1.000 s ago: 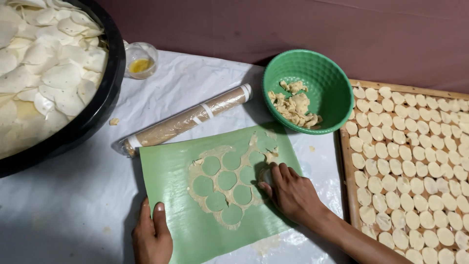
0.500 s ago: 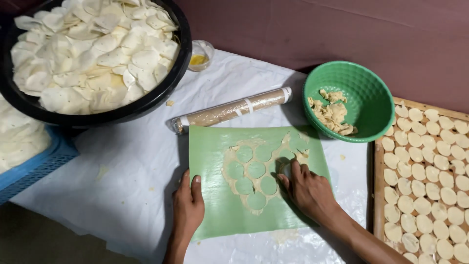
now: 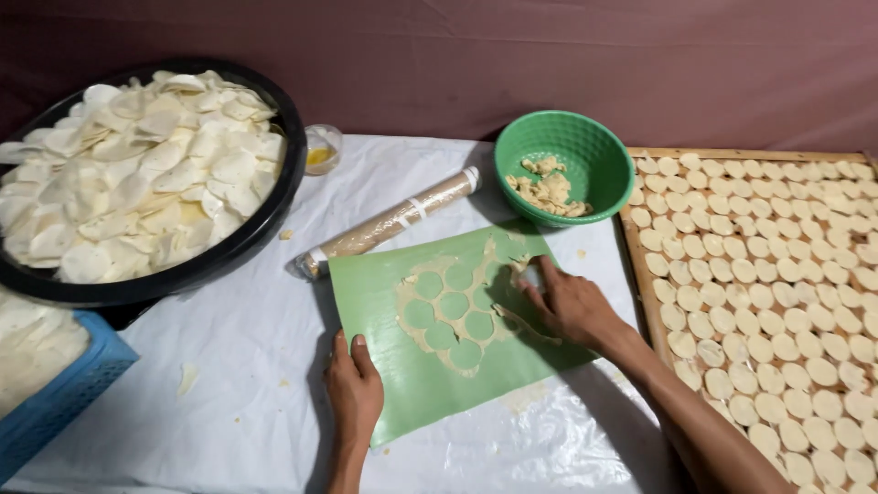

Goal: Rolling out dough on a mat and cutting it into small circular pieces for drying

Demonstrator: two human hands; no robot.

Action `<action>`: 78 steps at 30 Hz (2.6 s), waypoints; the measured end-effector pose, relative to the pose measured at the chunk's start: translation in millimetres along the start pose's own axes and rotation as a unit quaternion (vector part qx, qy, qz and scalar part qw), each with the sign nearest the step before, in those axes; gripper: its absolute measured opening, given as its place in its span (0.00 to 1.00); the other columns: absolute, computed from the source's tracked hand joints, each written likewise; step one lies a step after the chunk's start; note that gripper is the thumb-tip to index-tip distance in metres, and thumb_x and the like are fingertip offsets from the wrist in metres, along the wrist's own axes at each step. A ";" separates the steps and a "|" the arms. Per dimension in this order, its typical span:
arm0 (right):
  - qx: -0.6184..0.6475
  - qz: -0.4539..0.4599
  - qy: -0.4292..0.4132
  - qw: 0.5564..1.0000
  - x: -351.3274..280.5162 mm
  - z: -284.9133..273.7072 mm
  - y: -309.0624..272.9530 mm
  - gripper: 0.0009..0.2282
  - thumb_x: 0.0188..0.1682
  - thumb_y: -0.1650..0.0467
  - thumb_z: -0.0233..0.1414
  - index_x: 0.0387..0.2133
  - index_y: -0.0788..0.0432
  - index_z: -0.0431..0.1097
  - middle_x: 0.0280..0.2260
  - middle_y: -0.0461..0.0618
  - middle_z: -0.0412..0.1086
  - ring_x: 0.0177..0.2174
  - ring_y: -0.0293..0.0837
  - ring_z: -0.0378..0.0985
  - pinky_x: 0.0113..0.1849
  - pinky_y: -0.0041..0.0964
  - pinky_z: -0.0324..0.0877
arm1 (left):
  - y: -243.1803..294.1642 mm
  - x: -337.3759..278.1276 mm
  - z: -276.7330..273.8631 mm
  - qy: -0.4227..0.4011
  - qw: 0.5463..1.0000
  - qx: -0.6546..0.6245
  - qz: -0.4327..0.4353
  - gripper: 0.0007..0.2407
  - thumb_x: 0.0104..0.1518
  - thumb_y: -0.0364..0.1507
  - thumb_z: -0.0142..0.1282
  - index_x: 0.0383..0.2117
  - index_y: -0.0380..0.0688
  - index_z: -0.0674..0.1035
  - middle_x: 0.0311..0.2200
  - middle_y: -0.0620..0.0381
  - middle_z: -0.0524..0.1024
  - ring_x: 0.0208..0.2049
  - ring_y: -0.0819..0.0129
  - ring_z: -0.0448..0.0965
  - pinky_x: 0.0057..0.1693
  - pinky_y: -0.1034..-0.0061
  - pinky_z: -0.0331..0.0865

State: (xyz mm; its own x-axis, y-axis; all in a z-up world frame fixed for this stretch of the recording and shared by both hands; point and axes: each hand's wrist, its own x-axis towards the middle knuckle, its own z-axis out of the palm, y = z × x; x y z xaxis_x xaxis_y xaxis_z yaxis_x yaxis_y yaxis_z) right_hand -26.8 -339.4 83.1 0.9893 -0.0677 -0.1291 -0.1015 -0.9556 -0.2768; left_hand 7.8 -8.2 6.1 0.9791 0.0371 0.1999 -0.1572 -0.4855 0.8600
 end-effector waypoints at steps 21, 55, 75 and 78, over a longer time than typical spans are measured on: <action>-0.021 -0.078 -0.015 0.997 -26.1 24.0 -47.3 0.19 0.58 0.56 0.39 0.50 0.58 0.58 0.39 0.63 0.78 0.30 0.61 0.82 0.33 0.53 0.77 | -10.3 -1.3 5.3 0.001 1.000 0.002 -0.004 0.11 0.66 0.29 0.42 0.48 0.37 0.74 0.30 0.44 0.81 0.27 0.45 0.78 0.41 0.57 0.69; -0.076 0.044 -0.072 0.994 -60.4 40.0 -71.3 0.20 0.55 0.54 0.39 0.53 0.53 0.54 0.37 0.63 0.76 0.21 0.56 0.83 0.23 0.48 0.82 | 21.0 -16.3 -9.4 -0.056 0.995 -0.059 -0.063 0.07 0.67 0.27 0.41 0.34 0.39 0.71 0.15 0.51 0.72 0.12 0.58 0.69 0.26 0.61 0.62; -0.079 0.134 0.064 0.986 -1.2 20.7 -53.4 0.21 0.57 0.49 0.38 0.41 0.55 0.54 0.16 0.51 0.73 0.12 0.54 0.73 0.19 0.49 0.71 | -26.8 -18.7 20.6 -0.187 0.973 0.100 -0.091 0.12 0.68 0.37 0.39 0.36 0.42 0.72 0.22 0.46 0.79 0.25 0.43 0.79 0.43 0.53 0.68; -0.101 0.179 0.120 0.971 -30.9 -8.9 -18.5 0.20 0.57 0.53 0.38 0.43 0.60 0.56 0.21 0.62 0.75 0.18 0.61 0.77 0.23 0.53 0.72 | -40.6 -14.1 16.7 -0.167 0.977 0.117 -0.065 0.17 0.67 0.38 0.40 0.46 0.32 0.72 0.31 0.38 0.81 0.29 0.38 0.81 0.43 0.52 0.71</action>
State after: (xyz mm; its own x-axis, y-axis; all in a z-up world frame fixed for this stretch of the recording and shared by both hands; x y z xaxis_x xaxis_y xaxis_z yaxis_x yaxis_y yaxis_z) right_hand -54.5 -322.2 100.7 0.8924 -0.4486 0.0485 -0.4457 -0.8932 -0.0599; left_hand 2.5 -3.6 -39.5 0.9826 -0.1554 -0.1017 -0.0327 -0.6840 0.7288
